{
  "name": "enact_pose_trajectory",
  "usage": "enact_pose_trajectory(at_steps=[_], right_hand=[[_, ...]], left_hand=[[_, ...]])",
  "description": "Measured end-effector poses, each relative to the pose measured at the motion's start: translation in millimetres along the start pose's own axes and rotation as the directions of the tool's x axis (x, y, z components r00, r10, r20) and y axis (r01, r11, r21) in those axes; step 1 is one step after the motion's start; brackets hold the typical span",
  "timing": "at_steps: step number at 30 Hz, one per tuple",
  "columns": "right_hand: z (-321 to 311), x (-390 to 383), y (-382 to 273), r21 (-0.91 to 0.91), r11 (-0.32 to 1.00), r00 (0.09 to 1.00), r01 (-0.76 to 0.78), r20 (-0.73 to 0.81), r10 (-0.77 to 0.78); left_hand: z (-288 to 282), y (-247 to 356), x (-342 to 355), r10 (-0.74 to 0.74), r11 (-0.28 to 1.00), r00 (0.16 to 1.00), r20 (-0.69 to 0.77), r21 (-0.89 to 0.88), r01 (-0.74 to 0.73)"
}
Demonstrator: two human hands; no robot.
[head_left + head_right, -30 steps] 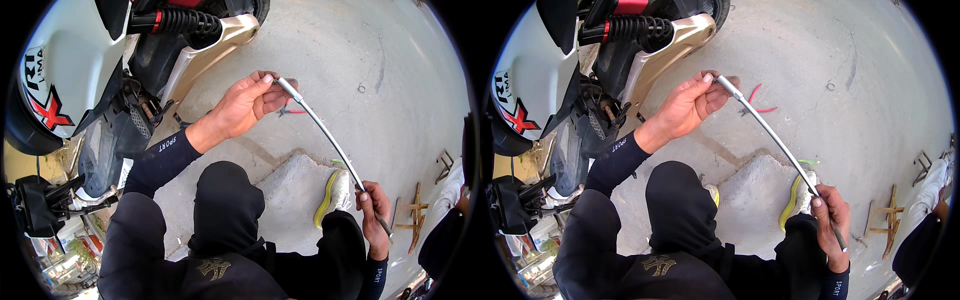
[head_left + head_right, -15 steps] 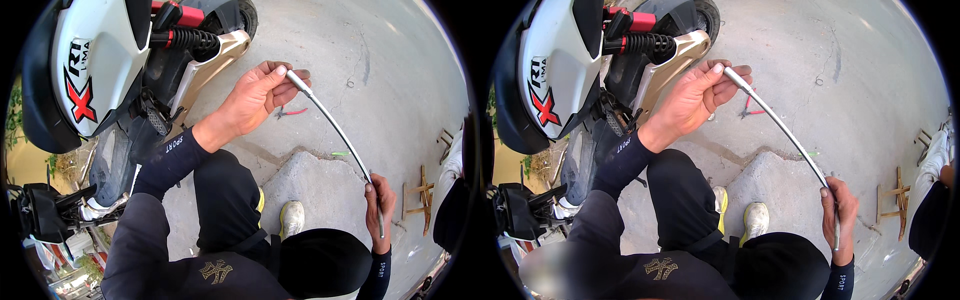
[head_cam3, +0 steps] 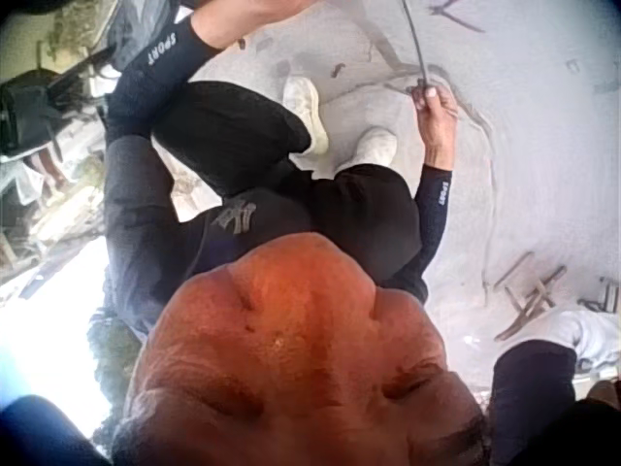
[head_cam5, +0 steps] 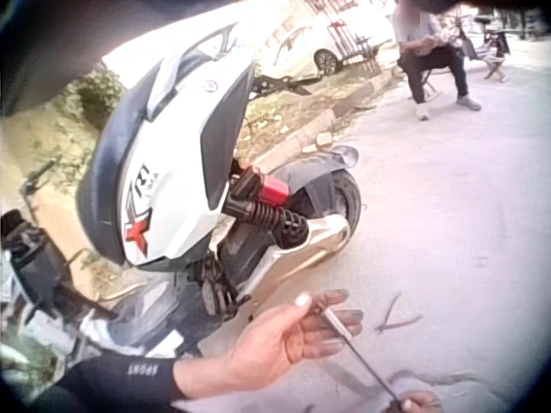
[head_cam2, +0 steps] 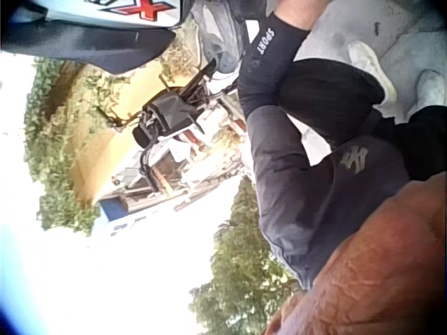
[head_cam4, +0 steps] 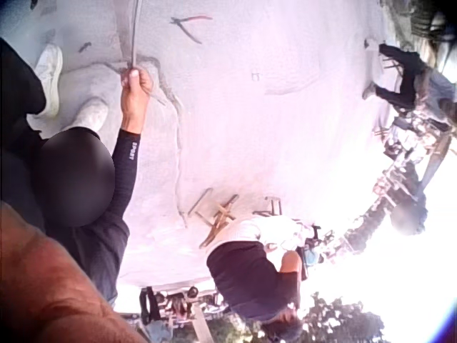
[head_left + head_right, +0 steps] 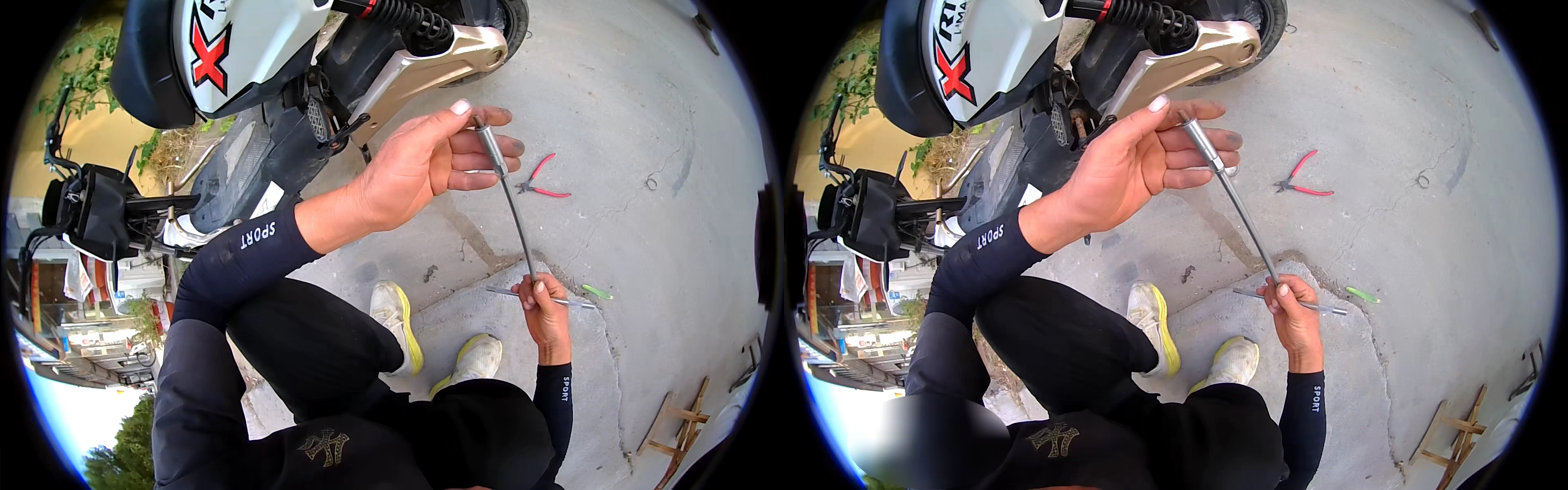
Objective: The person uses a T-handle wrench to loosen and tighten bolts on the rear fender and footpeg area of a motorcycle. They also handle a small metal cap and pliers are visible on the ground.
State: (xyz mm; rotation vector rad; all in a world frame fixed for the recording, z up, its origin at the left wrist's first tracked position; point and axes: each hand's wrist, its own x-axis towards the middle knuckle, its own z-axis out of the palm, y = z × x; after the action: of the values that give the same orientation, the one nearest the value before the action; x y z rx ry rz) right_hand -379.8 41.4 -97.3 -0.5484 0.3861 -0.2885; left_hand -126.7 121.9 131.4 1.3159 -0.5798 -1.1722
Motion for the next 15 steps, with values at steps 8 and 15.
enact_pose_trajectory(at_steps=[8,15], right_hand=[[6,2,-8,-0.114,0.982,0.988,0.153,0.014,-0.152],[23,-4,13,-0.074,0.988,0.991,0.133,0.043,-0.13]], left_hand=[[28,14,-6,0.081,0.989,0.996,-0.045,0.124,-0.075],[11,-2,-31,0.109,0.977,0.993,-0.043,-0.179,-0.115]])
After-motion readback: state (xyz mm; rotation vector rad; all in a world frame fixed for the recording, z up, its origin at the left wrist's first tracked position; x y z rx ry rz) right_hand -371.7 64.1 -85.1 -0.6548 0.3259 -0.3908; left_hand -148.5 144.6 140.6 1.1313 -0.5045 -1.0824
